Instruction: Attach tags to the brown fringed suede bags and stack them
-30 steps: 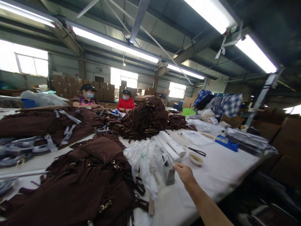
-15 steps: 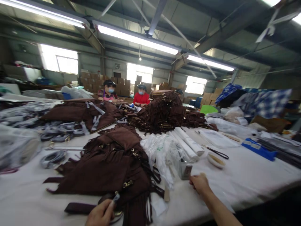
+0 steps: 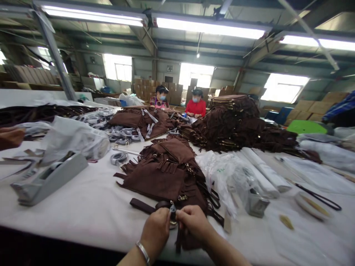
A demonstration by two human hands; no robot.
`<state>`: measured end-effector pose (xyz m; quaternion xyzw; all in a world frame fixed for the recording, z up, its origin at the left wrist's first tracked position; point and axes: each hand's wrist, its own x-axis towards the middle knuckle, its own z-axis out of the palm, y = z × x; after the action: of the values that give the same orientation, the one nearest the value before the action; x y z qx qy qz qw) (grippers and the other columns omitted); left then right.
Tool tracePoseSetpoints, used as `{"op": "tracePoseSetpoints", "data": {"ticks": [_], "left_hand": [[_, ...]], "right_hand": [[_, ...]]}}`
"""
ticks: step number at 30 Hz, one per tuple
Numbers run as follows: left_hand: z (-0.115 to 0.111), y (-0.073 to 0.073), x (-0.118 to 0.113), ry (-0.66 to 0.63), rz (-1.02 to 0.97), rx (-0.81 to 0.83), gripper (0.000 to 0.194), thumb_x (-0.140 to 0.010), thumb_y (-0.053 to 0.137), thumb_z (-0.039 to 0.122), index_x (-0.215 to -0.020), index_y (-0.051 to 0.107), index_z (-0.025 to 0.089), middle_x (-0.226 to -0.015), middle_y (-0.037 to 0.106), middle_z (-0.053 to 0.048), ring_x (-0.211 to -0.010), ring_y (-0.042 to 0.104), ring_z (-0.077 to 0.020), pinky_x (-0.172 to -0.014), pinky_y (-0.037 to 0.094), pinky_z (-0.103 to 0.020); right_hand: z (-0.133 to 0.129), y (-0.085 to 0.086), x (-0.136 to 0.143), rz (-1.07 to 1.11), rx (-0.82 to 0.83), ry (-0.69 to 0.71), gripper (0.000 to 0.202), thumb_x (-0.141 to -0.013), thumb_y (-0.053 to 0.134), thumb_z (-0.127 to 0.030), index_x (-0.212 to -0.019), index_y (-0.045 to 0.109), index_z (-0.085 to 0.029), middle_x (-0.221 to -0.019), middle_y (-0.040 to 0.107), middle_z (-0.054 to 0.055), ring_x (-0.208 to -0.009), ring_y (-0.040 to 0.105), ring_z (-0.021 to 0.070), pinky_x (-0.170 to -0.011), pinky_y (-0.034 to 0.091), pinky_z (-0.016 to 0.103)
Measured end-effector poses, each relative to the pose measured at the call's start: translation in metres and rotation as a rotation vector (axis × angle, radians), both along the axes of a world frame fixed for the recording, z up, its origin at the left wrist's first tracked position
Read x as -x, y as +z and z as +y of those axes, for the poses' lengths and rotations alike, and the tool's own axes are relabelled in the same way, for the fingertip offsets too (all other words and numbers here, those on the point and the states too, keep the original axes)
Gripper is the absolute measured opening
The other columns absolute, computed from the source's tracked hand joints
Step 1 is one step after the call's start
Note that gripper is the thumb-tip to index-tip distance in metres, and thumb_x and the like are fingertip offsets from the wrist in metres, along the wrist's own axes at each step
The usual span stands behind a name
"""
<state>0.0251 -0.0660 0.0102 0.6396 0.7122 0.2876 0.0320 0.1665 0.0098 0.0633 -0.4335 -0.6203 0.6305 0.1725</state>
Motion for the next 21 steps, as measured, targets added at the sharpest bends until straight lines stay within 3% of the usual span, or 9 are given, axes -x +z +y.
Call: {"op": "tracePoseSetpoints", "data": {"ticks": [3,8,10,14,18,21], "left_hand": [[-0.004,0.000,0.001,0.024,0.148,-0.032,0.019,-0.087,0.045,0.009,-0.078,0.057,0.020,-0.073,0.063,-0.004,-0.066,0.062,-0.0211,-0.059,0.045,-0.030],[-0.006,-0.001,0.004,0.027,0.272,-0.126,0.016,-0.083,0.050,0.006,-0.080,0.056,0.021,-0.070,0.063,-0.002,-0.062,0.062,-0.0218,-0.056,0.049,-0.031],[-0.006,-0.006,0.007,0.023,0.278,-0.196,0.014,-0.085,0.048,0.008,-0.091,0.057,0.017,-0.071,0.064,-0.004,-0.062,0.063,-0.0215,-0.056,0.050,-0.031],[-0.009,-0.013,0.012,-0.026,0.268,-0.242,0.036,-0.088,0.043,0.008,-0.123,0.047,0.012,-0.081,0.068,-0.007,-0.070,0.065,-0.0215,-0.063,0.052,-0.031],[-0.009,-0.006,0.011,-0.021,0.156,0.003,0.021,-0.088,0.041,0.009,-0.095,0.059,0.018,-0.080,0.066,-0.007,-0.073,0.064,-0.0231,-0.064,0.049,-0.032],[-0.004,0.008,0.011,0.019,0.002,0.139,0.024,-0.092,0.036,0.015,-0.079,0.056,0.019,-0.077,0.065,-0.007,-0.072,0.063,-0.0220,-0.064,0.044,-0.031]], "right_hand": [[0.000,-0.004,0.025,-0.049,0.028,-0.025,0.030,-0.078,0.055,-0.032,-0.055,0.056,-0.013,-0.041,0.051,-0.002,-0.032,0.038,0.0060,-0.034,0.023,0.019],[0.006,-0.007,0.038,-0.171,0.077,-0.044,0.032,-0.079,0.053,-0.020,-0.048,0.051,-0.016,-0.036,0.048,-0.003,-0.027,0.037,0.0071,-0.030,0.022,0.018],[0.008,-0.008,0.040,-0.207,0.084,-0.054,0.031,-0.079,0.053,-0.018,-0.048,0.051,-0.016,-0.034,0.048,-0.003,-0.026,0.037,0.0074,-0.028,0.022,0.018],[0.008,-0.006,0.044,-0.253,0.072,-0.071,0.032,-0.076,0.054,-0.016,-0.045,0.051,-0.016,-0.032,0.046,-0.004,-0.024,0.036,0.0072,-0.027,0.022,0.018],[0.004,-0.002,0.039,-0.243,0.067,-0.047,0.028,-0.073,0.054,-0.013,-0.045,0.052,-0.016,-0.035,0.048,-0.004,-0.027,0.037,0.0063,-0.029,0.021,0.017],[0.001,-0.008,0.028,-0.213,0.077,-0.017,0.023,-0.068,0.051,-0.012,-0.047,0.057,-0.014,-0.040,0.053,-0.002,-0.028,0.037,0.0055,-0.030,0.019,0.017]]}}
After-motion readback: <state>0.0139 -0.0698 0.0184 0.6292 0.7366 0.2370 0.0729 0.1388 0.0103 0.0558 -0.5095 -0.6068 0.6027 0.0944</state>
